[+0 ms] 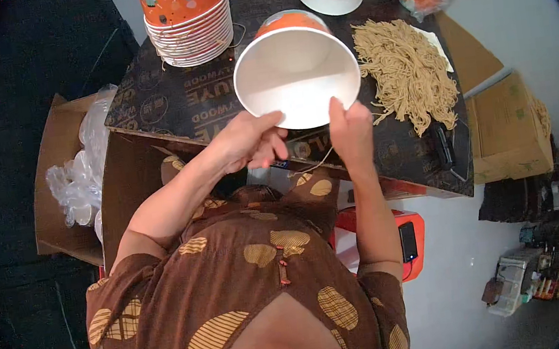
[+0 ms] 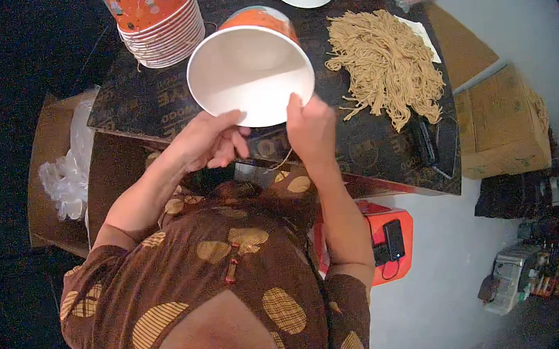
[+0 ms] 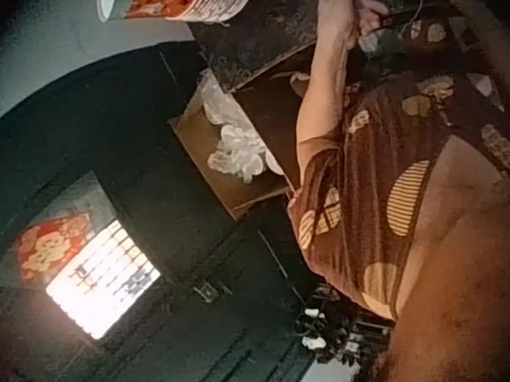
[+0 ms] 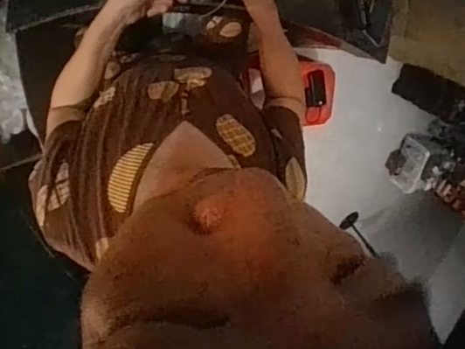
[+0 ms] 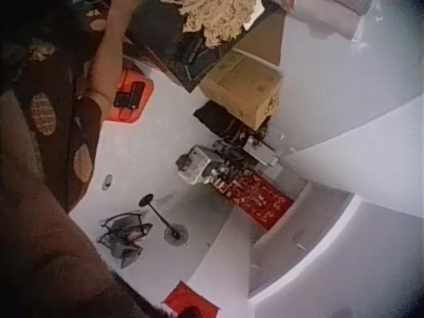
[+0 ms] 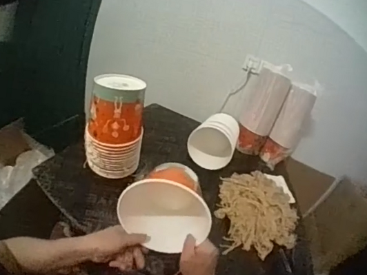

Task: Attaching rope handles to printed paper buckets by threading them through holes and securing them.

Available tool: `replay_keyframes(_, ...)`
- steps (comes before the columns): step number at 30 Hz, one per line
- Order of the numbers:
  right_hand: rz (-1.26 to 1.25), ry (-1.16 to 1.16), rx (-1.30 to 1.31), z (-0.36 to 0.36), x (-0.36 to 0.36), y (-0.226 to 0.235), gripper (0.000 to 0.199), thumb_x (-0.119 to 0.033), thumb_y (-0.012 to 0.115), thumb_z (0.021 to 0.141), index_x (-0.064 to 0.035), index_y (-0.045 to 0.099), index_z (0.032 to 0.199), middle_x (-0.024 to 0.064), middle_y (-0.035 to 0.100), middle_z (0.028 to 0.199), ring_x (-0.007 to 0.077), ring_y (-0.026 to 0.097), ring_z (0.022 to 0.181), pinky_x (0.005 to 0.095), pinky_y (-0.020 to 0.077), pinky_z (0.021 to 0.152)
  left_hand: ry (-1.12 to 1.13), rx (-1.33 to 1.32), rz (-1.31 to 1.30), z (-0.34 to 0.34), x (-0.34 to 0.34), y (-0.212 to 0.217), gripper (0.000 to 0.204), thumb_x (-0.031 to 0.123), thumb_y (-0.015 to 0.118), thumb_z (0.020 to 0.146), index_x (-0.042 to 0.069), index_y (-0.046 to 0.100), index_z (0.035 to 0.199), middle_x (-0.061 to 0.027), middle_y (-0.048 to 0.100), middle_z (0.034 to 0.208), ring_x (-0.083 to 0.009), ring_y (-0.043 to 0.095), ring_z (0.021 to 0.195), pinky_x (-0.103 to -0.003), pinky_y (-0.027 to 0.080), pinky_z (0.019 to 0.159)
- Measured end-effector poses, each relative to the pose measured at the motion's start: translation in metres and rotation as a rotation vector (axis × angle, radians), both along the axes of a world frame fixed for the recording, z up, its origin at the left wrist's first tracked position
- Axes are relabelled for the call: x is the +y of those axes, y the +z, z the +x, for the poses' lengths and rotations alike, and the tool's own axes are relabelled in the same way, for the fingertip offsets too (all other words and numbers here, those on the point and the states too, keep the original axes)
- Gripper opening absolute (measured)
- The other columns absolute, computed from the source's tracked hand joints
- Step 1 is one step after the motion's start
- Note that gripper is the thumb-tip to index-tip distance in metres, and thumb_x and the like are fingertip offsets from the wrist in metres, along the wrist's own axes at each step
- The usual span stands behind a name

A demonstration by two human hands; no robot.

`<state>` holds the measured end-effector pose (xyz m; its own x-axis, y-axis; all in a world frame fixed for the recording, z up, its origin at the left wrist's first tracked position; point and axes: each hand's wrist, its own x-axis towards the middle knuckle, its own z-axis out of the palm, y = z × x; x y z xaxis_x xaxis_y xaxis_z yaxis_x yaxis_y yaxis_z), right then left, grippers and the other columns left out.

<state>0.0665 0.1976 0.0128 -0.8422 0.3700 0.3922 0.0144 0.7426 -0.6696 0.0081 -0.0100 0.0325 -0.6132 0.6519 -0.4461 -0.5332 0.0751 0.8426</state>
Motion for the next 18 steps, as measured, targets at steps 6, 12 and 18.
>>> replay_keyframes(6,0.605,-0.237,0.053,0.014,-0.004,0.037,0.01,-0.014,0.062,0.082,-0.0077,0.058,0.09,0.0105,0.063,0.063,0.03,0.064,0.056,0.0404,0.0506,0.05,-0.034,1.21,-0.664,0.02,-0.032,0.051,0.039,0.036,0.071,0.082,-0.001,0.06,0.089,-0.0134,0.062,0.06,-0.0289,0.064,0.058,-0.039,0.05,0.057)
replay_keyframes(12,0.761,-0.058,0.088,0.02,-0.024,0.063,0.02,-0.014,0.066,0.08,-0.0082,0.059,0.097,0.0092,0.063,0.07,0.0285,0.063,0.058,0.0379,0.0492,0.051,0.336,1.905,-0.553,0.002,-0.023,0.073,0.039,0.023,0.074,0.075,0.0,0.051,0.095,-0.0142,0.061,0.064,-0.037,0.063,0.062,-0.044,0.052,0.06)
replay_keyframes(18,0.539,0.073,0.244,0.034,-0.022,0.057,0.016,-0.012,0.067,0.085,-0.0054,0.061,0.098,0.0125,0.065,0.078,0.0302,0.062,0.058,0.0382,0.0469,0.052,0.275,1.534,-0.689,-0.043,-0.023,0.025,0.017,0.01,0.054,0.085,-0.007,0.055,0.086,-0.0272,0.063,0.075,-0.0421,0.064,0.068,-0.048,0.052,0.06)
